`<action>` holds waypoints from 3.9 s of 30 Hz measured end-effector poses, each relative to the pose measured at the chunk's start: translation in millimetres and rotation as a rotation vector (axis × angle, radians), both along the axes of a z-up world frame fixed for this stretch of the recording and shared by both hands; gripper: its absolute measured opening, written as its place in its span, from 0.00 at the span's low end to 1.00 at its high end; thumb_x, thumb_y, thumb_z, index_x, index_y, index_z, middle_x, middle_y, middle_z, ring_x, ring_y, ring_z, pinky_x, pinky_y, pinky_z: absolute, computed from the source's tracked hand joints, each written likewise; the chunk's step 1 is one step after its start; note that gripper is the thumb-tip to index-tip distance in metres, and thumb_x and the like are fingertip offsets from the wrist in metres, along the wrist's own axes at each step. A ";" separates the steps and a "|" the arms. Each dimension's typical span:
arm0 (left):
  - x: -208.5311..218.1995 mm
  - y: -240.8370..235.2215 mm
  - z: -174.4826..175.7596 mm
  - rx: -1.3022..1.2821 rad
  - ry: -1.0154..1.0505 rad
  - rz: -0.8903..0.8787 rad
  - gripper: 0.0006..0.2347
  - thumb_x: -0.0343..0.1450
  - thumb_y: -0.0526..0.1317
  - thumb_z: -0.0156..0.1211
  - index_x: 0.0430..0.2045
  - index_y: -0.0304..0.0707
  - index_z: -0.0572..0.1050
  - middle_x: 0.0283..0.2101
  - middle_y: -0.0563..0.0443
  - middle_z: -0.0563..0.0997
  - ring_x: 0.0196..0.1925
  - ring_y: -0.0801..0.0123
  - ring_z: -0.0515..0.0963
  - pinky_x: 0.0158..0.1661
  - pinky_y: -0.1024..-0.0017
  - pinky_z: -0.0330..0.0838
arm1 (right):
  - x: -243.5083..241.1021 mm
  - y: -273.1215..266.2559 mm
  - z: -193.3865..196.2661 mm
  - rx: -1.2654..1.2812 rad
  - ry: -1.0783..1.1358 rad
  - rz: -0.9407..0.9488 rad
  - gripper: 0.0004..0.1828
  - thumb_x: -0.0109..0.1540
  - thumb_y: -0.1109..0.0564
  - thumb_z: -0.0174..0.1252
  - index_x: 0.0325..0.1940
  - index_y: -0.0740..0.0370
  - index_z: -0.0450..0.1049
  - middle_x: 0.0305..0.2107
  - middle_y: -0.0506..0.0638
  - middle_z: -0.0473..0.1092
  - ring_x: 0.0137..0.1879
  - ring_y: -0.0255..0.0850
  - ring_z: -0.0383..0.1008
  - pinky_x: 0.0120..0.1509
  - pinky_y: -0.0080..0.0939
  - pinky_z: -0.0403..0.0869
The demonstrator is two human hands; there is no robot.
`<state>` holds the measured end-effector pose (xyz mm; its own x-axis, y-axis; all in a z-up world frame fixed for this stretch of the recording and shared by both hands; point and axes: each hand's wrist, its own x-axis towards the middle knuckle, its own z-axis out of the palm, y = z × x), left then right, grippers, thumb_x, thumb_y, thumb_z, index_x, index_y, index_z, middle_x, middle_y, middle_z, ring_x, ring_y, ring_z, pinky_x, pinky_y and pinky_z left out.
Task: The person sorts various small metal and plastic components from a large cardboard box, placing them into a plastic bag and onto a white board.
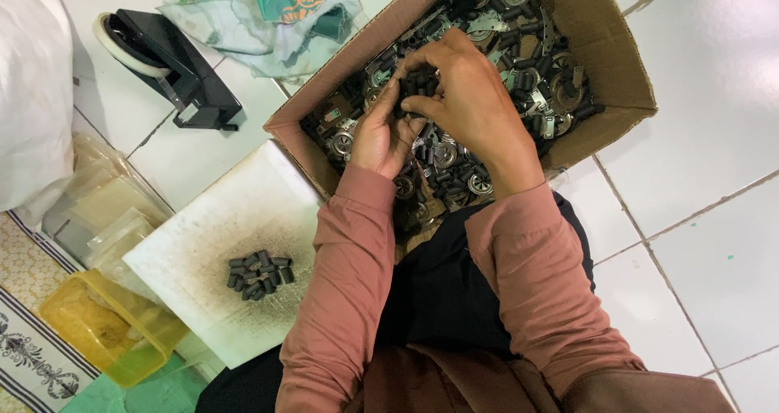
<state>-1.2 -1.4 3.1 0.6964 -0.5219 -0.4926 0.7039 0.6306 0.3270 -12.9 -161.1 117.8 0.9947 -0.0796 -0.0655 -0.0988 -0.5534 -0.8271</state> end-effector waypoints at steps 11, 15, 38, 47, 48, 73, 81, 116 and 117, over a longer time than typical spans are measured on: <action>-1.5 1.9 -3.3 -0.043 0.073 0.049 0.16 0.78 0.39 0.54 0.56 0.24 0.70 0.54 0.29 0.77 0.51 0.50 0.82 0.51 0.64 0.83 | 0.1 -0.2 3.7 0.038 -0.049 0.022 0.16 0.52 0.69 0.65 0.43 0.64 0.77 0.37 0.51 0.67 0.32 0.41 0.70 0.38 0.40 0.73; -0.5 4.7 -10.4 -0.019 0.106 0.060 0.13 0.77 0.39 0.56 0.52 0.27 0.72 0.45 0.40 0.81 0.40 0.62 0.83 0.41 0.69 0.83 | 0.8 -3.6 7.6 0.110 -0.048 0.028 0.15 0.53 0.69 0.66 0.44 0.63 0.78 0.37 0.52 0.67 0.34 0.40 0.68 0.37 0.39 0.73; -8.3 2.9 -15.4 0.058 0.071 0.069 0.16 0.77 0.39 0.55 0.57 0.27 0.71 0.50 0.35 0.79 0.45 0.60 0.82 0.40 0.73 0.81 | -3.8 0.0 -2.1 -0.018 -0.046 0.087 0.18 0.52 0.69 0.69 0.47 0.65 0.79 0.39 0.54 0.67 0.33 0.45 0.72 0.40 0.43 0.74; -88.4 23.5 4.8 0.158 0.094 0.178 0.11 0.75 0.43 0.65 0.47 0.39 0.80 0.50 0.47 0.80 0.44 0.65 0.85 0.44 0.67 0.85 | -60.6 17.0 42.6 -0.071 -0.013 0.326 0.23 0.57 0.59 0.73 0.55 0.61 0.78 0.40 0.59 0.67 0.47 0.61 0.75 0.49 0.59 0.75; -101.0 25.1 23.0 0.146 0.142 0.186 0.11 0.75 0.44 0.65 0.47 0.40 0.81 0.48 0.48 0.81 0.44 0.67 0.84 0.43 0.71 0.85 | -72.7 20.6 47.9 -0.117 -0.015 0.321 0.23 0.56 0.56 0.72 0.55 0.57 0.79 0.39 0.57 0.68 0.46 0.58 0.75 0.49 0.56 0.74; -278.8 211.1 107.7 -0.207 0.146 0.659 0.18 0.80 0.36 0.49 0.66 0.33 0.67 0.59 0.40 0.76 0.57 0.57 0.77 0.52 0.70 0.78 | -216.9 238.2 99.1 0.007 -0.055 0.618 0.19 0.57 0.64 0.70 0.52 0.64 0.79 0.44 0.56 0.70 0.43 0.53 0.78 0.42 0.49 0.82; -265.4 225.7 85.9 -0.196 0.073 0.693 0.17 0.81 0.37 0.48 0.66 0.31 0.67 0.62 0.36 0.75 0.61 0.51 0.77 0.55 0.65 0.78 | -214.5 265.6 98.5 0.029 -0.078 0.536 0.13 0.55 0.68 0.68 0.44 0.65 0.81 0.44 0.59 0.69 0.42 0.56 0.79 0.43 0.48 0.83; -231.4 256.3 71.5 -0.130 -0.088 0.656 0.16 0.81 0.37 0.47 0.64 0.30 0.68 0.66 0.31 0.71 0.68 0.42 0.70 0.66 0.59 0.72 | -120.8 225.7 26.7 -0.073 -0.248 0.413 0.27 0.59 0.70 0.68 0.62 0.58 0.75 0.42 0.59 0.72 0.49 0.59 0.77 0.55 0.55 0.79; -232.1 256.8 69.7 -0.130 -0.099 0.651 0.17 0.81 0.37 0.47 0.65 0.30 0.68 0.66 0.31 0.71 0.69 0.42 0.70 0.66 0.59 0.73 | -121.1 227.4 28.5 -0.059 -0.254 0.417 0.28 0.58 0.71 0.68 0.61 0.59 0.75 0.42 0.59 0.72 0.50 0.59 0.77 0.56 0.54 0.79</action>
